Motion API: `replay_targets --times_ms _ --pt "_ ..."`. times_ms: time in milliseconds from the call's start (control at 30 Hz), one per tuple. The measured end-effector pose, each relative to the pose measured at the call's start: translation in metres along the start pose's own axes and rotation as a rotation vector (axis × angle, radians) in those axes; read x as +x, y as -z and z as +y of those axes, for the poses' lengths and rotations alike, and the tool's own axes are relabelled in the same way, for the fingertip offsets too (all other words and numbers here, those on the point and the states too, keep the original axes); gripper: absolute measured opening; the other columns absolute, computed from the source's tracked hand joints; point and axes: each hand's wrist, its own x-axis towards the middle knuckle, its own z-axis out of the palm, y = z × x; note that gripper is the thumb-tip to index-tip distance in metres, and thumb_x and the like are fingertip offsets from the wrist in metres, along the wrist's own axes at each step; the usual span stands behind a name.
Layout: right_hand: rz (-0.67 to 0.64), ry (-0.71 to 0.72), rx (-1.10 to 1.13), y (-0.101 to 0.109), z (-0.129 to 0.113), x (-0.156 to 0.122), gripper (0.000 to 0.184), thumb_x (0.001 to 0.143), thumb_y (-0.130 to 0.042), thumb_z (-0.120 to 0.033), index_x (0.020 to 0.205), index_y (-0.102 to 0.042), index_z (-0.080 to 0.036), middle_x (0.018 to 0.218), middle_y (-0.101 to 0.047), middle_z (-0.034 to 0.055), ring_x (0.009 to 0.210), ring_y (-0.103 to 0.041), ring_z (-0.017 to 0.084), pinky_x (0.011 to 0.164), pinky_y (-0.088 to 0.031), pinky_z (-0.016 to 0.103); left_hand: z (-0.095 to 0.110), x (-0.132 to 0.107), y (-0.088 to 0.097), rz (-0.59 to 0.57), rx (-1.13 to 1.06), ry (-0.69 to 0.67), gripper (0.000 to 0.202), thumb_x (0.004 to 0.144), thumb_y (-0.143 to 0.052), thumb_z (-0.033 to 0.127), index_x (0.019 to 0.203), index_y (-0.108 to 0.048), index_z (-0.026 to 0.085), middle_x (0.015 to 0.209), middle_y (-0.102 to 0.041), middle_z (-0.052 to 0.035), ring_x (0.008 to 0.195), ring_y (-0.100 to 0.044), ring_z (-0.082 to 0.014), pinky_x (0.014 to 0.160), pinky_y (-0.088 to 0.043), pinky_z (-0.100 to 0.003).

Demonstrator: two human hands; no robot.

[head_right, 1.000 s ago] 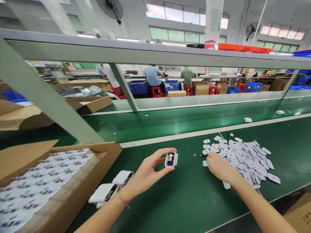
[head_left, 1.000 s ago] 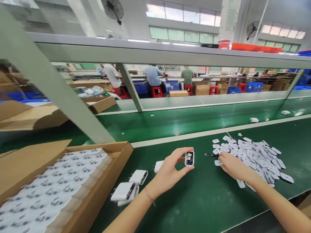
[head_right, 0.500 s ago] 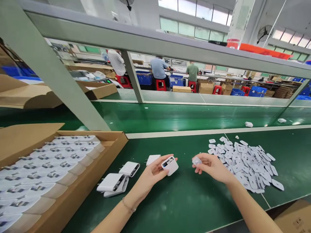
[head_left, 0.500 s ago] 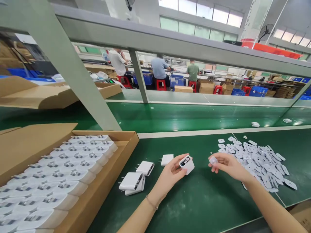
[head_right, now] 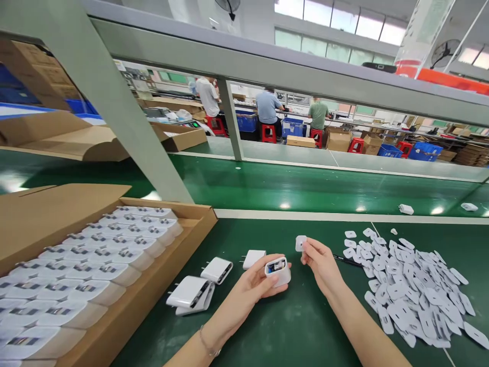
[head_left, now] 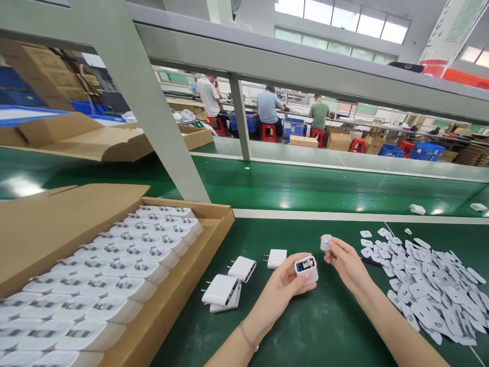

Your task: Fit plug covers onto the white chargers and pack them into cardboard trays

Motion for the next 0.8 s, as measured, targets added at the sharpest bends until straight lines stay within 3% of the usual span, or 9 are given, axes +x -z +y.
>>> replay_targets --times_ms 67,133,233,300,467,567,667,800 --pt "-0.002 -0.026 0.012 0.003 0.005 0.000 0.021 0.074 -0.070 -0.035 0.079 -0.068 -0.015 0.045 -0.046 -0.0066 0.040 -0.037 0.004 0.039 -0.032 0.017 -0.003 0.001 0.000 -0.005 0.042 -0.011 0.040 0.071 -0.072 0.037 0.106 -0.060 0.021 0.106 -0.062 -0.0066 0.097 -0.057 -0.0216 0.085 -0.054 -0.037" --pt "-0.016 -0.061 0.017 0.008 0.008 -0.004 0.022 0.074 -0.070 -0.035 0.081 -0.069 -0.014 0.043 -0.045 -0.0060 0.036 -0.035 0.004 0.033 -0.025 0.018 -0.005 0.002 0.001 0.009 0.127 -0.037 0.035 0.072 -0.071 0.034 0.102 -0.061 0.021 0.102 -0.063 -0.0063 0.095 -0.057 -0.0219 0.082 -0.055 -0.036" --pt "-0.078 -0.043 0.077 0.013 0.006 -0.009 0.029 0.069 -0.073 -0.034 0.090 -0.070 -0.014 0.068 -0.062 0.0041 0.056 -0.054 0.011 0.043 -0.039 0.021 -0.007 0.002 0.002 0.039 0.310 -0.095 0.027 0.075 -0.067 0.027 0.101 -0.063 0.022 0.104 -0.063 -0.0053 0.096 -0.058 -0.0216 0.080 -0.055 -0.030" --pt "-0.123 -0.024 0.116 0.014 0.002 -0.012 0.032 0.071 -0.069 -0.039 0.093 -0.069 -0.015 0.082 -0.063 0.0067 0.068 -0.058 0.015 0.049 -0.043 0.024 -0.007 0.001 0.001 0.055 0.407 -0.128 0.027 0.076 -0.064 0.024 0.103 -0.064 0.024 0.110 -0.063 -0.0048 0.097 -0.060 -0.0212 0.078 -0.055 -0.027" --pt "-0.142 0.018 -0.161 0.012 -0.004 -0.016 0.018 0.077 -0.067 -0.031 0.090 -0.064 -0.018 0.069 -0.056 -0.0003 0.055 -0.053 0.009 0.050 -0.042 0.023 -0.007 0.001 -0.003 0.079 0.574 -0.210 0.028 0.077 -0.058 0.021 0.103 -0.066 0.026 0.115 -0.063 -0.0026 0.105 -0.059 -0.0210 0.085 -0.054 -0.026" --pt "-0.177 0.028 -0.269 0.011 -0.006 -0.017 0.030 0.078 -0.065 -0.032 0.106 -0.059 -0.021 0.074 -0.056 -0.0004 0.058 -0.053 0.010 0.054 -0.044 0.025 -0.008 0.002 -0.005 0.090 0.598 -0.187 0.028 0.077 -0.058 0.022 0.104 -0.065 0.024 0.111 -0.065 -0.0033 0.096 -0.064 -0.0199 0.083 -0.055 -0.027" --pt "-0.178 -0.023 -0.229 0.010 -0.006 -0.016 0.036 0.077 -0.066 -0.034 0.109 -0.058 -0.021 0.083 -0.056 0.0016 0.061 -0.052 0.010 0.054 -0.043 0.025 -0.007 0.004 -0.006 0.101 0.582 -0.142 0.028 0.074 -0.061 0.022 0.102 -0.065 0.021 0.106 -0.067 -0.0048 0.091 -0.066 -0.0212 0.084 -0.055 -0.030" --pt "-0.194 -0.104 -0.108 0.012 -0.001 -0.013 0.040 0.068 -0.074 -0.026 0.106 -0.062 -0.021 0.085 -0.056 0.0006 0.061 -0.048 0.007 0.054 -0.039 0.022 -0.006 0.004 -0.008 0.102 0.576 -0.120 0.026 0.073 -0.064 0.021 0.099 -0.067 0.020 0.109 -0.067 -0.0063 0.098 -0.064 -0.0238 0.090 -0.052 -0.033"
